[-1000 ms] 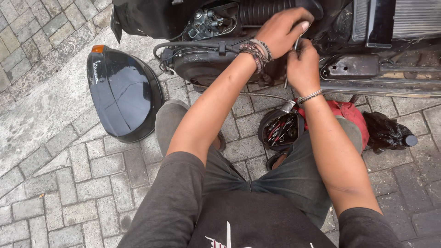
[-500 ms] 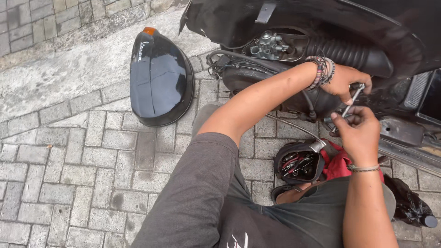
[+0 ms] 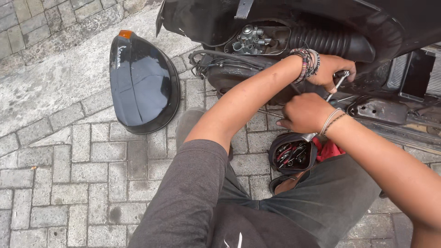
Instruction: The person sits on the ground and works on the engine area of a motorcycle. They use a screwdriver to loosen a bolt, then switch to a ratchet wrench to continue loosening the bolt on the engine casing.
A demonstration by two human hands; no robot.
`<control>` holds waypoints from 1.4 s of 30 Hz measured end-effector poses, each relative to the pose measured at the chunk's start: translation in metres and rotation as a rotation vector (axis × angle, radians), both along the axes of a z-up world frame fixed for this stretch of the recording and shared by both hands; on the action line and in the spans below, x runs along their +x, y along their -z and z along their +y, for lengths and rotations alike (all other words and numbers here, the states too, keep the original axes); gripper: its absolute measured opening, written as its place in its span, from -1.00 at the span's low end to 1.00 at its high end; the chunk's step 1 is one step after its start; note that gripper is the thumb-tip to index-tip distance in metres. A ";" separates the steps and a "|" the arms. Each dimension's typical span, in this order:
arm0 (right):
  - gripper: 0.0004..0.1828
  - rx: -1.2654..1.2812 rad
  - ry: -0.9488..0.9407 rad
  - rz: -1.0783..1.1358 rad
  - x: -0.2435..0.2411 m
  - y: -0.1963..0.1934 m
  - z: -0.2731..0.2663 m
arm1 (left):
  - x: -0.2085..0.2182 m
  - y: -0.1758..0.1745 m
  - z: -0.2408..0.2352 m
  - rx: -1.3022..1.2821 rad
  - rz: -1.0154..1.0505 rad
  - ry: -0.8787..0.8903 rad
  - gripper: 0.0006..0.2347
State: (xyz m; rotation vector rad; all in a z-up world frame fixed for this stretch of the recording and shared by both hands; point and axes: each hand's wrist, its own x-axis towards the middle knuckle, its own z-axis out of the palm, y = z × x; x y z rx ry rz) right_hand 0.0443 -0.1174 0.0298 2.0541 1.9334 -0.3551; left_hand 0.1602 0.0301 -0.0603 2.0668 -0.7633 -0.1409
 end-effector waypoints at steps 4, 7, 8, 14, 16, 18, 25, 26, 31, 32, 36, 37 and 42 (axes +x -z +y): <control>-0.52 -0.171 0.045 0.002 0.010 -0.008 -0.017 | -0.014 -0.012 0.000 -0.014 0.018 0.006 -0.60; -0.51 -0.182 0.036 -0.036 0.013 -0.017 -0.035 | -0.011 -0.013 -0.003 -0.030 0.043 0.019 -0.62; -0.50 -0.178 0.039 -0.049 0.017 -0.019 -0.040 | -0.012 -0.012 -0.006 -0.015 0.025 -0.029 -0.65; -0.59 -0.113 -0.091 -0.174 0.012 -0.022 -0.059 | -0.015 -0.021 -0.007 -0.014 0.048 -0.081 -0.67; -0.60 -0.079 -0.124 -0.190 0.017 -0.004 -0.059 | -0.016 -0.030 -0.011 -0.003 0.068 -0.055 -0.65; -0.61 -0.024 -0.195 -0.243 0.024 0.036 -0.059 | -0.027 -0.043 -0.016 0.164 0.194 -0.191 -0.66; -0.73 -0.005 -0.203 -0.220 0.017 0.037 -0.046 | -0.021 -0.047 0.001 -0.055 0.293 0.081 -0.67; -0.66 -0.036 -0.194 -0.208 0.017 0.033 -0.045 | -0.021 -0.050 0.001 0.047 0.242 0.032 -0.66; -0.53 -0.127 -0.198 -0.220 0.014 0.026 -0.048 | -0.018 -0.039 -0.001 0.119 0.094 0.026 -0.65; -0.49 -0.130 -0.191 -0.191 0.014 0.022 -0.045 | -0.019 -0.038 0.000 0.119 0.093 0.028 -0.65; -0.44 -0.183 -0.166 -0.137 0.007 0.009 -0.033 | -0.021 -0.041 -0.001 0.143 0.128 0.018 -0.65; -0.44 -0.181 -0.166 -0.138 0.002 0.004 -0.026 | -0.020 -0.041 0.000 0.146 0.127 0.017 -0.65; -0.42 -0.078 -0.262 0.000 -0.021 -0.008 0.001 | -0.022 -0.041 0.002 0.118 0.120 0.040 -0.64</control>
